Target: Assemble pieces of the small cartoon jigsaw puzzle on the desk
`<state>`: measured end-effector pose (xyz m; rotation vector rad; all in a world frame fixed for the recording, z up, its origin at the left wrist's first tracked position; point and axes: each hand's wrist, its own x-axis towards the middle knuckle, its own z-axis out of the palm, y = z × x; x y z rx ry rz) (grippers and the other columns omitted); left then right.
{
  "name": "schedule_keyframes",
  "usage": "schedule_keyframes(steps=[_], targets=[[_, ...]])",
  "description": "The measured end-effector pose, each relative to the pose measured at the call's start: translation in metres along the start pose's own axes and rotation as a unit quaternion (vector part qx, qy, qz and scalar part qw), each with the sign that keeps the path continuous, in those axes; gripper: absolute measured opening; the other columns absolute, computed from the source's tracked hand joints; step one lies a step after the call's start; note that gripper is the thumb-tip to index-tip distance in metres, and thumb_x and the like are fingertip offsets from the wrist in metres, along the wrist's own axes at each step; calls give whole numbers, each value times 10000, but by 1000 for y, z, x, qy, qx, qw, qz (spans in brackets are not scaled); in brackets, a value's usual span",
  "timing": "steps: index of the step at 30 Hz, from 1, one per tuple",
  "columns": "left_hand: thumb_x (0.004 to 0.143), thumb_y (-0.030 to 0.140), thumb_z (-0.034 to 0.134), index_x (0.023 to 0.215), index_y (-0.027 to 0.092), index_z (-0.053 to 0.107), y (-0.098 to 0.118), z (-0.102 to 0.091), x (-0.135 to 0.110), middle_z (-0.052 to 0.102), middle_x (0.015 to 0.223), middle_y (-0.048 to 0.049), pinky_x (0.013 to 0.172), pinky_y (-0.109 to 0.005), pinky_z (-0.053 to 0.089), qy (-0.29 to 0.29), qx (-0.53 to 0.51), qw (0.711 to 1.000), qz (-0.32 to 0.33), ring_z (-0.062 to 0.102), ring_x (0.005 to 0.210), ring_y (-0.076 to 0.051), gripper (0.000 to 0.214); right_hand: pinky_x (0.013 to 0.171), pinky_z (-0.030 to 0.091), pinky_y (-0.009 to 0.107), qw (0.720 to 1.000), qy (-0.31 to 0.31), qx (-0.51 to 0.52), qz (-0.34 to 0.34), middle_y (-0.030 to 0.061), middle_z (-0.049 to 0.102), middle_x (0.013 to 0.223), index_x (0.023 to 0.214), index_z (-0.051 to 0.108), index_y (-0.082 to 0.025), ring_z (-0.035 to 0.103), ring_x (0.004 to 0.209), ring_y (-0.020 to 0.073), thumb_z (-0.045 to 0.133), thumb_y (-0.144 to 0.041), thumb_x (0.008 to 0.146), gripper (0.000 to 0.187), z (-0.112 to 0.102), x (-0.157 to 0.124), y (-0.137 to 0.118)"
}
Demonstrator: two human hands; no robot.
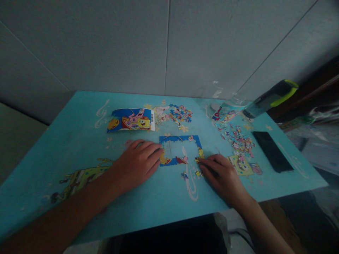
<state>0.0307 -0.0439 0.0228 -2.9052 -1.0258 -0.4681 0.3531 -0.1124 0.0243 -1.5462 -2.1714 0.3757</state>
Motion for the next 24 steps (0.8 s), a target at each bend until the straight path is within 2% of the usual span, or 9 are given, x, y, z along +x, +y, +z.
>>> schedule_keyframes(steps=[5,9,16,24], targets=[[1001,221,545,1228,163,672,0,0,1,676,1275,-114,994,-522,424,-2,3,1000,0,618,1152,-303,266,866,567,427,999,-36,1,9,105,652,1073,1282,712,-270,651,975,260,618,-342,994,311,-10,13,-3],[1005,218,540,1219,166,677,1,-2,2,679,1266,-115,991,-513,426,-1,3,1000,-1,624,1147,-296,259,877,569,433,998,-58,5,-3,105,656,1079,1238,737,-270,654,964,252,620,-327,993,278,-12,23,-1],[1020,233,525,1242,163,663,1,-2,0,671,1274,-115,996,-516,422,-9,9,1000,0,611,1156,-296,271,908,553,407,996,-65,57,13,85,667,1084,1109,744,-255,665,985,238,659,-286,973,164,-12,29,0],[1018,221,517,1234,162,664,1,-2,0,672,1280,-116,993,-512,425,-3,10,1000,4,615,1149,-292,267,906,554,437,998,-50,29,-2,88,682,1080,1103,737,-255,666,982,251,665,-293,967,158,-12,27,4]])
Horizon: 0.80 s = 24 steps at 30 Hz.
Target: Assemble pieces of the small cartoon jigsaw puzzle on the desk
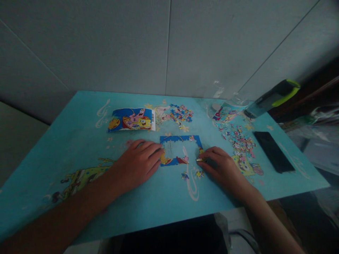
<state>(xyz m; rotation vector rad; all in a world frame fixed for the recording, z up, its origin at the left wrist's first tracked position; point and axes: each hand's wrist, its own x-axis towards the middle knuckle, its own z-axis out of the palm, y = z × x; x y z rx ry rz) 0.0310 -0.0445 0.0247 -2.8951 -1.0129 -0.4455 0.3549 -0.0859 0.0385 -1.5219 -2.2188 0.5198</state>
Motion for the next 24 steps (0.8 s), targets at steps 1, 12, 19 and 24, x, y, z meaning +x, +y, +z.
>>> schedule_keyframes(steps=[1,12,19,24], targets=[[1015,219,521,1234,162,664,0,0,0,674,1278,-118,992,-512,426,1,0,1000,-1,615,1149,-293,267,906,555,438,1000,0,-6,0,89,683,1082,1106,740,-254,668,983,252,663,-294,968,163,0,0,1],[1003,228,537,1249,184,658,-1,2,0,674,1282,-116,996,-506,427,1,-3,1000,-4,616,1157,-294,277,893,570,438,1000,11,-10,-2,102,683,1110,1174,767,-269,670,1000,259,620,-305,993,236,5,-4,1],[1003,225,539,1229,170,669,-1,1,0,682,1263,-115,990,-506,433,6,-2,1000,0,620,1151,-295,267,865,567,432,1000,7,-6,-2,104,668,1115,1226,762,-290,654,1008,255,571,-280,1017,283,5,-7,0],[1009,230,535,1232,180,672,-1,1,1,683,1267,-113,988,-498,433,7,-5,1000,-1,624,1152,-293,267,855,573,415,1000,18,25,-3,94,669,1102,1222,766,-302,660,992,244,599,-278,1001,277,5,-6,1]])
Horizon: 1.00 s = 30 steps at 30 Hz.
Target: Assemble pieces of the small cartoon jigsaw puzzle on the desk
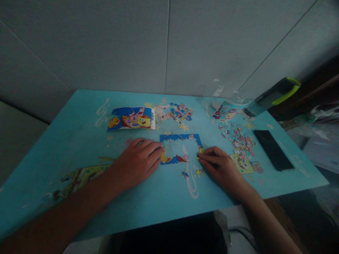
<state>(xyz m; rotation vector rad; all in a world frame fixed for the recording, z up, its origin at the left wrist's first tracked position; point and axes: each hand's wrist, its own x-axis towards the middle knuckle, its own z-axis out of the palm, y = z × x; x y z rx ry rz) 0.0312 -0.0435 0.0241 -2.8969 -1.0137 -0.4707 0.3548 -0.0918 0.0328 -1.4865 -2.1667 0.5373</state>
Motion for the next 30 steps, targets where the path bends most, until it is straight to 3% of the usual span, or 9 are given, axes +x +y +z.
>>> schedule_keyframes(steps=[9,18,26,30], targets=[[1004,220,544,1249,161,664,0,0,0,674,1281,-119,978,-513,427,-5,9,1000,3,623,1140,-300,279,793,556,396,999,42,8,24,73,669,1060,1168,790,-317,648,935,229,641,-287,986,238,11,-4,4],[1016,224,529,1234,162,665,1,-1,0,679,1271,-120,981,-499,420,-1,7,1000,1,624,1138,-293,264,921,553,418,997,48,42,36,63,719,1103,1059,811,-280,676,1015,231,691,-271,958,157,5,-8,5],[1007,224,550,1229,156,670,0,0,0,682,1262,-115,968,-493,428,4,10,1000,4,630,1122,-291,262,903,567,433,996,85,10,14,77,689,1126,1110,784,-276,667,1026,243,650,-266,981,187,2,-23,17],[1006,223,551,1231,149,668,0,0,1,680,1264,-111,983,-501,423,2,7,1000,5,627,1129,-293,264,913,548,470,997,73,-32,-18,91,674,1156,1199,755,-285,641,1057,265,620,-246,995,247,4,-24,17]])
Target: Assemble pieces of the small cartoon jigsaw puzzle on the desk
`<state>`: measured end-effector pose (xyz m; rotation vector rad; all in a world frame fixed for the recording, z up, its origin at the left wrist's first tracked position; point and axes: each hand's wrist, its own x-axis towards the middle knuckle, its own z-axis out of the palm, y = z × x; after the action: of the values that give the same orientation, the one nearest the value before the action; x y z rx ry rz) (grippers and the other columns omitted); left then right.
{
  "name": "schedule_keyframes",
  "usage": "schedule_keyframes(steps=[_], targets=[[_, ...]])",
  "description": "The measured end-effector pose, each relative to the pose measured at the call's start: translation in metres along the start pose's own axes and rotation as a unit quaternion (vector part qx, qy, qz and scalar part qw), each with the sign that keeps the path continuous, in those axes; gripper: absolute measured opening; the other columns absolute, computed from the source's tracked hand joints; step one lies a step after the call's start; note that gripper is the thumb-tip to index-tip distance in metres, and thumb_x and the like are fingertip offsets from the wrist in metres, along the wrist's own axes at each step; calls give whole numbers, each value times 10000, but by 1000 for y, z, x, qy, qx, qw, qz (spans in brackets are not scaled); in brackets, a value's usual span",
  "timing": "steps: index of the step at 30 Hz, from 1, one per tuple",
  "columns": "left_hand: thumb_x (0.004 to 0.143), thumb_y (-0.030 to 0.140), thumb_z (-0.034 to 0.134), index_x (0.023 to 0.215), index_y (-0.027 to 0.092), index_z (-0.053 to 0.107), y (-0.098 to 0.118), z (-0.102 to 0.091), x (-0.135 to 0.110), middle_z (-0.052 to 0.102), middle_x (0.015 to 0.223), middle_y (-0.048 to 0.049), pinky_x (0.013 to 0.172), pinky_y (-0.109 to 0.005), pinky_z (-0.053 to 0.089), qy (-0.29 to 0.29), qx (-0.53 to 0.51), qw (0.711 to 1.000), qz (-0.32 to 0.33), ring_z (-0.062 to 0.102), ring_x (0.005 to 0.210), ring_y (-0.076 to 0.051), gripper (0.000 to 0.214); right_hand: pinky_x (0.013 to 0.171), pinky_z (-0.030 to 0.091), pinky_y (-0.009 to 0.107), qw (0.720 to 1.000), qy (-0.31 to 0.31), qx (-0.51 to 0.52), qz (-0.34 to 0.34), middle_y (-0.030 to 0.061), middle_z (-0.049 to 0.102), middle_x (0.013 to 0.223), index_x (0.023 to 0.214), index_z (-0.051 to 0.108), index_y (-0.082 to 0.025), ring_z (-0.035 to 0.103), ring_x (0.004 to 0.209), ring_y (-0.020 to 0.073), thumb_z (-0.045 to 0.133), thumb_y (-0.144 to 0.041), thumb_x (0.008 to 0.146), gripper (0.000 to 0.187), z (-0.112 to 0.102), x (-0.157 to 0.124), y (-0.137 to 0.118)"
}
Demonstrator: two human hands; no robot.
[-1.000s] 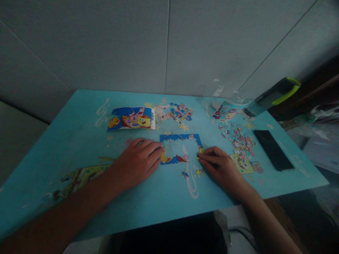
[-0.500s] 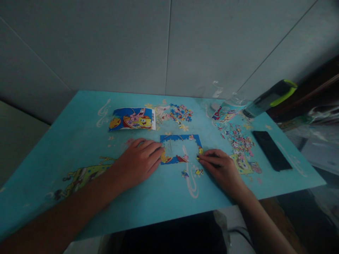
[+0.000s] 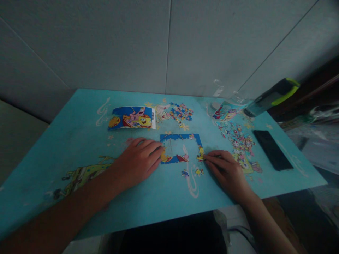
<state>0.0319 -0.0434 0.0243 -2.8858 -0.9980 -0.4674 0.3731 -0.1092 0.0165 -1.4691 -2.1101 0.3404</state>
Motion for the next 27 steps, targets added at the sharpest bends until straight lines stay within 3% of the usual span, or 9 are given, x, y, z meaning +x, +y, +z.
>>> schedule_keyframes(steps=[13,20,27], targets=[[1016,235,542,1250,153,659,0,1,-1,674,1274,-115,987,-506,423,-5,2,1000,-1,621,1139,-293,275,899,461,479,989,-38,-133,-46,89,694,1190,1226,735,-263,626,1060,290,616,-254,993,262,-2,3,-14],[1013,226,542,1233,149,672,1,1,0,686,1255,-116,970,-501,435,3,6,1000,1,631,1122,-291,267,919,463,487,991,-19,-130,-28,93,694,1193,1219,734,-257,628,1045,293,612,-270,994,256,3,0,-20],[1001,225,556,1241,165,677,0,0,-1,684,1264,-118,979,-506,431,2,-3,1000,-4,630,1136,-295,276,887,488,461,995,10,-98,3,76,719,1085,1075,770,-260,649,974,269,627,-294,994,167,10,6,-17]])
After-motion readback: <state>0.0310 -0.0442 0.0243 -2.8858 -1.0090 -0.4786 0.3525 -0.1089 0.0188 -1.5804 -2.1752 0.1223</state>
